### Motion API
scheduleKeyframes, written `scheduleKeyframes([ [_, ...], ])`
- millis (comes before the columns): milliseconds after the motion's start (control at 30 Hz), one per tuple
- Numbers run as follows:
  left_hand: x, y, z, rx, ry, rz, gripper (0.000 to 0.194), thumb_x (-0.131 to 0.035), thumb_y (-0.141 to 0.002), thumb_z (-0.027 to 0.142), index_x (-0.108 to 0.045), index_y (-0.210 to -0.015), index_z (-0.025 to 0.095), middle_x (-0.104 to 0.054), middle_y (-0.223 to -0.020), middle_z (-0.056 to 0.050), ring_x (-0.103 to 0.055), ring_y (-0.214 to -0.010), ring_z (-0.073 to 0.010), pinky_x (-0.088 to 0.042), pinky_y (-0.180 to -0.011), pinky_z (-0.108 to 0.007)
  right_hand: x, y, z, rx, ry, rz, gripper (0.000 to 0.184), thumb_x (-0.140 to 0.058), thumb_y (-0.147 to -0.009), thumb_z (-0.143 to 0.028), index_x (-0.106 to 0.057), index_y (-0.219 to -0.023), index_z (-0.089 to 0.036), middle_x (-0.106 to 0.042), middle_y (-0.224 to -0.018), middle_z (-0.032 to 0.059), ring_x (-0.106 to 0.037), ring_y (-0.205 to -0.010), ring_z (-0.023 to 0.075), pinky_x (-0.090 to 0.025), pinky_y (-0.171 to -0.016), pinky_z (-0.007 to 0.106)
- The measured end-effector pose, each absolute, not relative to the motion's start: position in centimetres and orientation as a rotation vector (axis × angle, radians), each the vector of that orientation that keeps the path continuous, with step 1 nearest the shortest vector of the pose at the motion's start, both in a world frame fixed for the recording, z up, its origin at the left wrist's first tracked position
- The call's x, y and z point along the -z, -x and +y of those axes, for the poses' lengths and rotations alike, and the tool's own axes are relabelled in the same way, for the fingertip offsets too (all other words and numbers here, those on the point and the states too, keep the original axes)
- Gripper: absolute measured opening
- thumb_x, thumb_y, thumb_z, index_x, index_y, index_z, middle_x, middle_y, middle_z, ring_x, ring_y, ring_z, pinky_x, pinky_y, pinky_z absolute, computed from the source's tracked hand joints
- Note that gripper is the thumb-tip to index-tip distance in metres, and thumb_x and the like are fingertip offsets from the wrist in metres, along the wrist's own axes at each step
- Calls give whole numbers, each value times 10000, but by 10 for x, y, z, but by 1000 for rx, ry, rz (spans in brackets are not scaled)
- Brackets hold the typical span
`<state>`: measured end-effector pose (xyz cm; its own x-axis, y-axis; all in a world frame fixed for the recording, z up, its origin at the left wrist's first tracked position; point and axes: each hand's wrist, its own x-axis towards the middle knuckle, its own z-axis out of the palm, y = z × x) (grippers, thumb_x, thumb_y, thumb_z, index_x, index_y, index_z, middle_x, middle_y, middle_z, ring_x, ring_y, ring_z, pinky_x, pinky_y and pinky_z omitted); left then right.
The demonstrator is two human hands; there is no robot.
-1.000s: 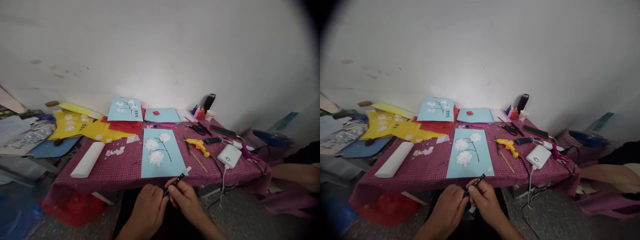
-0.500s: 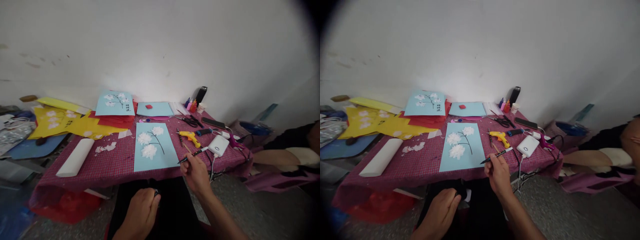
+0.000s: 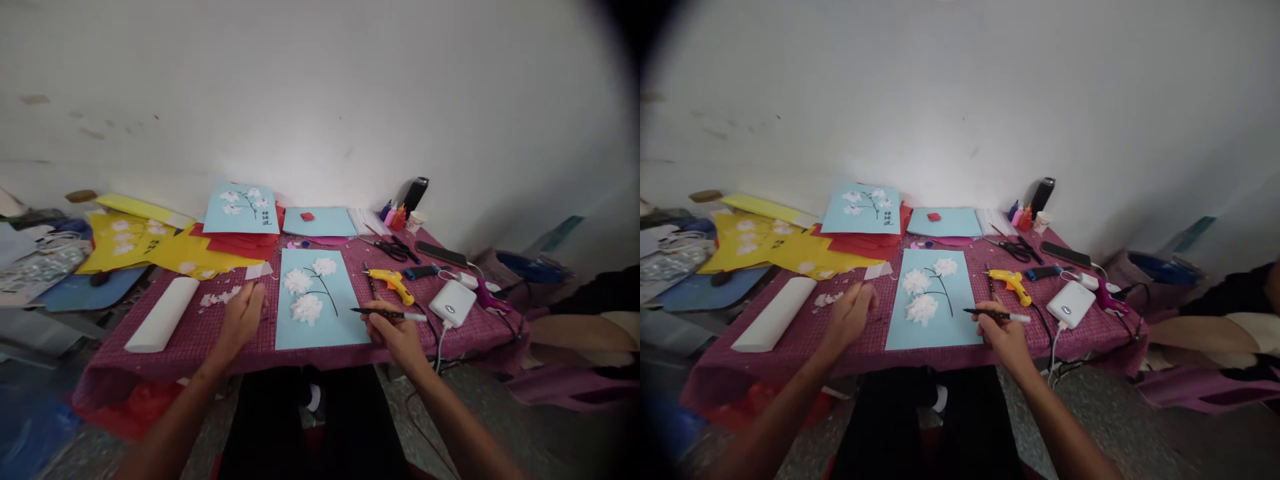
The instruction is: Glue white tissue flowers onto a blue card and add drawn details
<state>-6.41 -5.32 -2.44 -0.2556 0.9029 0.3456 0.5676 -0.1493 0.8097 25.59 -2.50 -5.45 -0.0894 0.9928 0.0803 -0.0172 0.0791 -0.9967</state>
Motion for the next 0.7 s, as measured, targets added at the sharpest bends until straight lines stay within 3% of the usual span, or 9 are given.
scheduleKeyframes([
  [133, 14, 65, 21, -1628, -1607, 1747, 418, -307, -1014, 463, -468, -708, 228, -533, -643, 20, -529, -612, -152, -414, -608, -268, 49, -248, 7, -981, 1155, -1564, 201, -614, -881, -409, -647, -894, -211, -688, -710, 27, -577, -554, 163, -430, -508, 273],
  [267, 20, 58, 61, -1595, -1658, 1798, 431, -199, -1025, 457, -456, -764, 229, -558, -674, 9, -552, -616, -148, -434, -603, -259, 51, -233, 28, -743, 1169, -1722, 251, -588, -892, -405, -655, -741, -215, -636, -649, 31, -568, -595, 190, -430, -552, 298],
  [433, 35, 72, 67, -1379, -1836, 1812, 408, -270, -1018, 465, -481, -766, 223, -632, -720, -11, -603, -674, -161, -434, -645, -268, 61, -232, 33, -748, 1167, -1613, 224, -602, -866, -363, -699, -998, -210, -697, -816, 39, -605, -681, 207, -473, -618, 315],
  [533, 39, 82, 68, -1182, -1983, 1819, 369, -359, -1001, 451, -489, -741, 223, -664, -734, -22, -614, -695, -181, -409, -656, -283, 62, -237, 34, -710, 1179, -1630, 192, -625, -836, -313, -709, -980, -217, -723, -898, 53, -640, -783, 220, -499, -700, 328],
  [700, 42, 85, 74, -932, -2132, 1880, 351, -368, -1009, 438, -541, -799, 216, -686, -786, -54, -629, -730, -209, -379, -660, -294, 64, -241, 40, -803, 1182, -1634, 155, -645, -841, -349, -693, -881, -208, -676, -699, 32, -579, -592, 193, -437, -531, 291],
])
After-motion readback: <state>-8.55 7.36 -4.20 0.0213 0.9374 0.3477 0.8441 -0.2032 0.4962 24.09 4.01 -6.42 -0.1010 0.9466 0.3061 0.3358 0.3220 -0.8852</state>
